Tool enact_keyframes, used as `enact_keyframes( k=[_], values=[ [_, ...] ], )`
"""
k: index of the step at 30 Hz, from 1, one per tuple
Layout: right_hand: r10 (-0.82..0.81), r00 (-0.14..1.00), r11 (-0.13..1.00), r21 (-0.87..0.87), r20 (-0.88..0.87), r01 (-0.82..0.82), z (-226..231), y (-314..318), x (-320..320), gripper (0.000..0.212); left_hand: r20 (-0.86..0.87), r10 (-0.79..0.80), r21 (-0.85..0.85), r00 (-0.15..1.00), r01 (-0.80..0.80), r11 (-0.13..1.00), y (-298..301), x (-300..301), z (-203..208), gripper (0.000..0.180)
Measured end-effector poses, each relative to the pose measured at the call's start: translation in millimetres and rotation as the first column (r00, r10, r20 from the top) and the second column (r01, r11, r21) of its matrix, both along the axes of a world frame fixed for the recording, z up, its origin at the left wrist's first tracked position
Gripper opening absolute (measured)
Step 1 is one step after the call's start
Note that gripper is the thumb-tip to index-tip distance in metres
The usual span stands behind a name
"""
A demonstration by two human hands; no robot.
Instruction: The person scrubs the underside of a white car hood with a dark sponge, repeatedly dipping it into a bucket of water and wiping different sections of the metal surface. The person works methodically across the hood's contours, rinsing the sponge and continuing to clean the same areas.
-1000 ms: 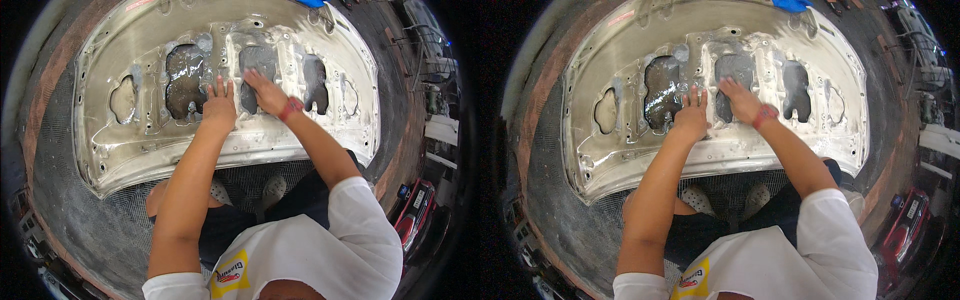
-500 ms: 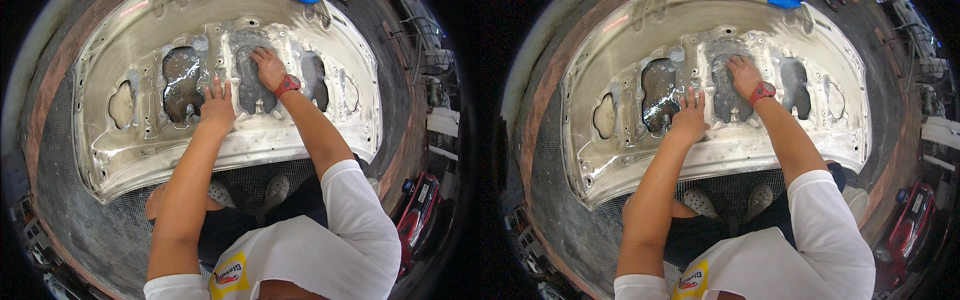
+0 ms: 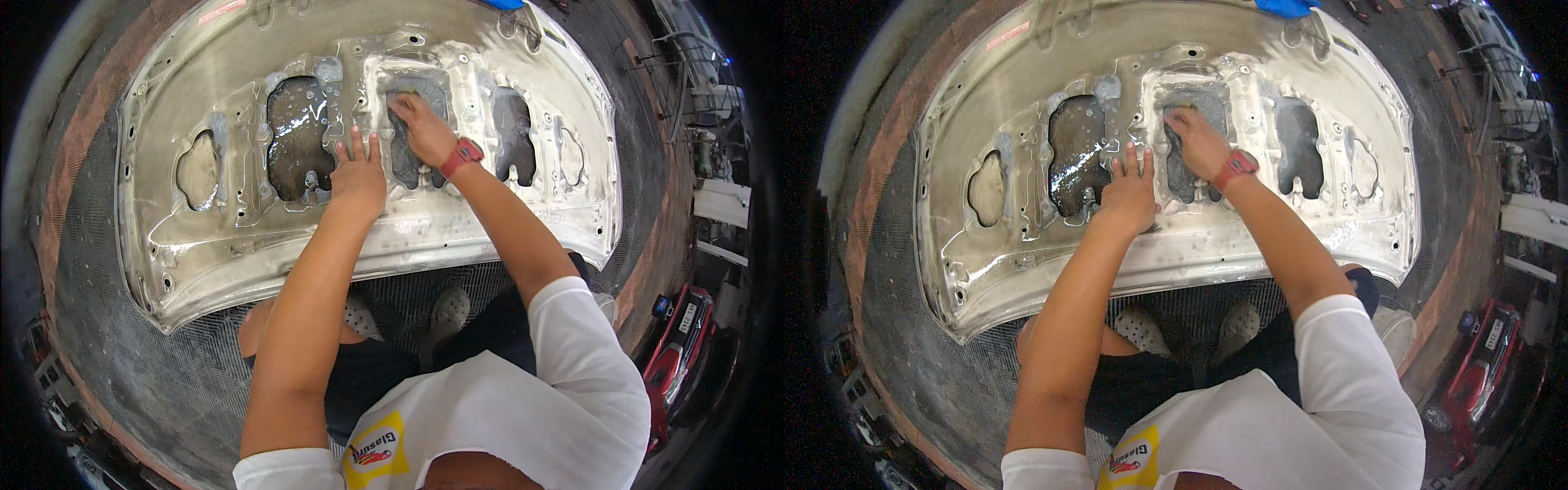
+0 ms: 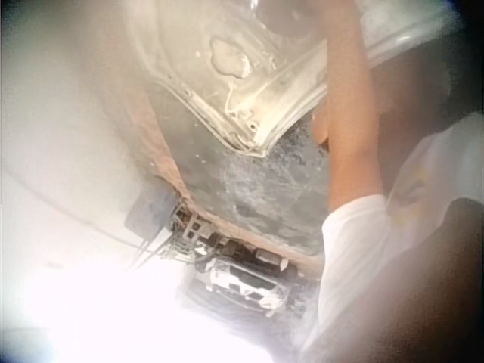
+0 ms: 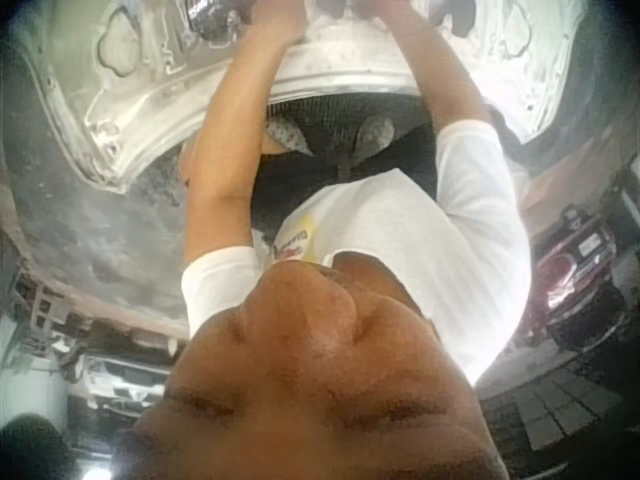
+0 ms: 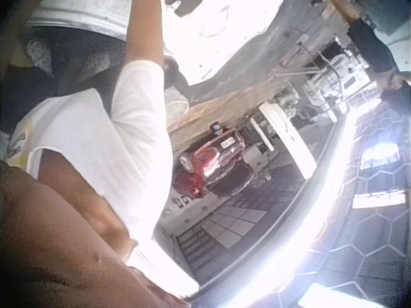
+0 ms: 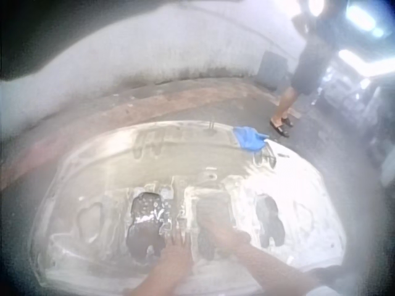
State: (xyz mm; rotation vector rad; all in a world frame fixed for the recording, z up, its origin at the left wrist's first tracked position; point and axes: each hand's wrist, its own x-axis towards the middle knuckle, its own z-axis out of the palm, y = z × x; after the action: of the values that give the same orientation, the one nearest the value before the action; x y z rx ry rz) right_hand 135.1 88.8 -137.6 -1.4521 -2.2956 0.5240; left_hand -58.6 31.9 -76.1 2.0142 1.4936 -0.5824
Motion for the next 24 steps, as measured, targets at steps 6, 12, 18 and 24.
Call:
enact_keyframes(
  k=[6, 12, 18, 24],
  values=[
    [-0.215, 0.975, 0.976, -0.009, 0.064, 0.216, 1.1, 31.5, 1.1, 0.050, 0.082, -0.001, 0.033, 0.997, -0.001, 0.999, -3.1, -6.0, 5.4, 0.111],
    [-0.343, 0.856, 0.935, 0.053, 0.388, 0.350, 5.3, 27.9, 10.7, 0.042, 0.106, 0.018, 0.115, 0.994, -0.030, 0.993, -8.1, -9.7, -11.5, 0.082],
    [-0.439, 0.842, 0.897, 0.096, 0.314, 0.432, 1.1, 39.7, -3.9, 0.039, 0.138, 0.019, 0.115, 0.990, -0.036, 0.993, -8.6, -3.4, -12.0, 0.077],
    [-0.034, 0.999, 0.999, -0.024, 0.017, 0.034, 7.1, -22.8, 9.1, 0.053, 0.129, 0.043, 0.097, 0.991, -0.056, 0.994, -7.1, -8.3, -17.6, 0.078]
  ],
)
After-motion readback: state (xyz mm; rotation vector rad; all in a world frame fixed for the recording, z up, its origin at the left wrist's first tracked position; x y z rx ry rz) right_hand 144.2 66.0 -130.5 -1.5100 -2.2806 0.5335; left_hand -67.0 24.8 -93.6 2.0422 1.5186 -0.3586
